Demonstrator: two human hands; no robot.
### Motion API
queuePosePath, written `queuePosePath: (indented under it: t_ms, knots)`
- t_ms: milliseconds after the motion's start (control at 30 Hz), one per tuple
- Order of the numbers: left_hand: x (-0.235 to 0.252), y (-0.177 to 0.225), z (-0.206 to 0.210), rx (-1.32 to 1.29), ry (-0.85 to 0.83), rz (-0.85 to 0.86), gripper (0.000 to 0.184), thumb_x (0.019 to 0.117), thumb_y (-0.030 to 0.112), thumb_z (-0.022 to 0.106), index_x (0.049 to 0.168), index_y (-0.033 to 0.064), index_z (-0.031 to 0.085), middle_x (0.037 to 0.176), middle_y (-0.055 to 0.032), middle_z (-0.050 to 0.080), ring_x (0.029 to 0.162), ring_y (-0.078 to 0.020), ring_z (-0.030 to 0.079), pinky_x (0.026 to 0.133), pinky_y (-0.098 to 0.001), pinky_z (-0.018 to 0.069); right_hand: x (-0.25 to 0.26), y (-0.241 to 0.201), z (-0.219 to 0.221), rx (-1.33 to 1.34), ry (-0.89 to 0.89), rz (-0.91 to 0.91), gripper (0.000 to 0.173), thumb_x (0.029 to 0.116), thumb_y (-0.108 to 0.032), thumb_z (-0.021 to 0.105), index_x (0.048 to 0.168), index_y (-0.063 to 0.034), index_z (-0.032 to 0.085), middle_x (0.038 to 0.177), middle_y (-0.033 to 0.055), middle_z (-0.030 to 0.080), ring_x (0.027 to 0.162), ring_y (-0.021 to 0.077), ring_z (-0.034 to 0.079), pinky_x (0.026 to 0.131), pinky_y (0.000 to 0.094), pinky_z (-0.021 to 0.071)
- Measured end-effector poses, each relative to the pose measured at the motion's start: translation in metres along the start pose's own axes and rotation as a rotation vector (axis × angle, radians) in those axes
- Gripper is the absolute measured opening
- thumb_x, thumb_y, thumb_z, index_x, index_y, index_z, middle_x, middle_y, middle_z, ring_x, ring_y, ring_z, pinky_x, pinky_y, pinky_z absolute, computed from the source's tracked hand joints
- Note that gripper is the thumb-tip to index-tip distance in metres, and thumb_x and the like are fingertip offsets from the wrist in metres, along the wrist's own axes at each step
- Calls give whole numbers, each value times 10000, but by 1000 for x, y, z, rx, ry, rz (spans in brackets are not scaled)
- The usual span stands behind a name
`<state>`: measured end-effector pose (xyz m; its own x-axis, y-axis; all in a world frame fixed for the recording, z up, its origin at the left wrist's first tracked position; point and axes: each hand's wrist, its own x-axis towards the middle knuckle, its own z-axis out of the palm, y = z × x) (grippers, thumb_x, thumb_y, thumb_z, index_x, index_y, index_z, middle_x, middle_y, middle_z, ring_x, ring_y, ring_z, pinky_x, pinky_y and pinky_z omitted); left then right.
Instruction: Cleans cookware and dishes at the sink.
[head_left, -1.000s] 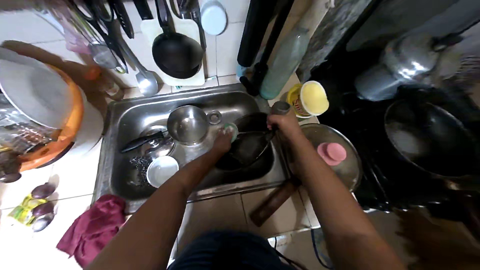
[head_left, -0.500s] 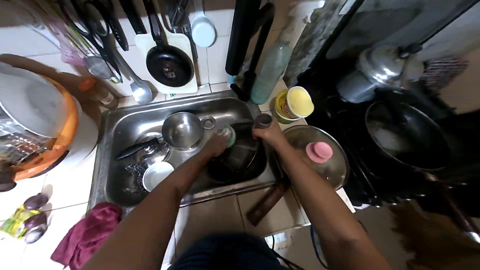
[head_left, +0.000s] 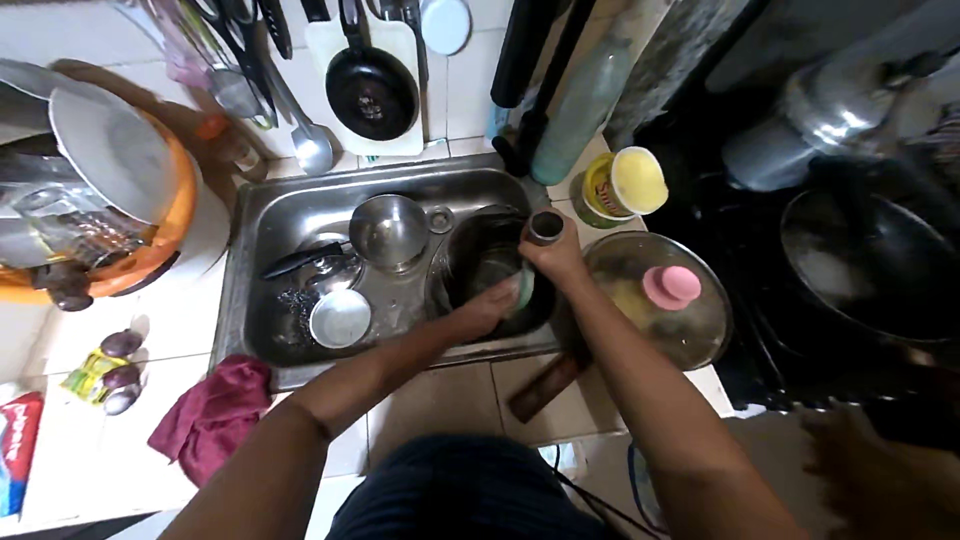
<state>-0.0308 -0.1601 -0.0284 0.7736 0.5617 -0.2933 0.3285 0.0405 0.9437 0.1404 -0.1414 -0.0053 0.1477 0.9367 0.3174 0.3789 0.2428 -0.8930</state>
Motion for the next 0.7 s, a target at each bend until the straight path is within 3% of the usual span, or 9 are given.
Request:
queuePosePath:
  t_ms: [67, 200, 333, 433, 467, 567, 700]
  knots:
    - [-12, -5, -3, 43, -22, -26, 499, 1122, 154, 359, 1607, 54, 299, 1583, -203, 415, 1385, -283, 497, 1131, -434, 418, -1, 2, -4, 6, 14, 21, 367, 699, -46, 713, 1040, 57, 627, 913, 39, 649, 824, -24, 602, 784, 153, 509]
    - [-29, -45, -40, 447, -212, -205, 440, 1035, 3, 496, 1475, -27, 503, 1452, -286, 536, 1365, -413, 510, 1165, -543, 358, 0, 8, -8, 57, 58, 50, 325, 698, -8, 705, 1005, 46, 612, 888, 4, 635, 802, -59, 593, 773, 121, 505]
    - [-8, -92, -84, 780, -65, -365, 336, 967, -13, 633, 1301, -44, 648, 1358, -288, 598, 1289, -462, 556, 1102, -598, 421, 5, 15, -9, 90, 49, 187, 347, 707, -2, 723, 1030, 10, 598, 886, -9, 631, 785, -32, 606, 752, 158, 528]
    - [26, -111, -89, 938, 15, -374, 356, 1026, 40, 544, 1371, -27, 599, 1412, -281, 567, 1379, -475, 472, 1157, -606, 359, 6, 19, -3, 103, 61, 196, 373, 689, -31, 719, 1037, -15, 588, 875, -12, 632, 775, -15, 611, 743, 182, 538]
    - [33, -111, -82, 919, 18, -367, 367, 1029, 29, 528, 1387, -37, 581, 1427, -288, 553, 1394, -487, 448, 1160, -616, 349, 5, 18, -1, 90, 75, 183, 374, 689, -35, 718, 1039, -15, 588, 878, -13, 634, 780, -21, 613, 745, 178, 538]
    - [33, -77, -49, 803, -95, -345, 388, 996, -9, 565, 1379, -70, 565, 1370, -313, 574, 1305, -488, 533, 1105, -621, 406, 0, 10, -2, 61, 117, 158, 418, 715, -15, 727, 1103, 54, 587, 954, 43, 636, 846, -18, 608, 797, 164, 520]
    - [7, -13, -12, 449, -169, -126, 326, 1016, -34, 508, 1326, -95, 588, 1273, -307, 621, 1184, -418, 606, 1040, -558, 456, -6, 18, -6, 78, 136, 60, 370, 693, -21, 720, 1036, 40, 596, 910, 0, 644, 818, -60, 612, 780, 130, 527]
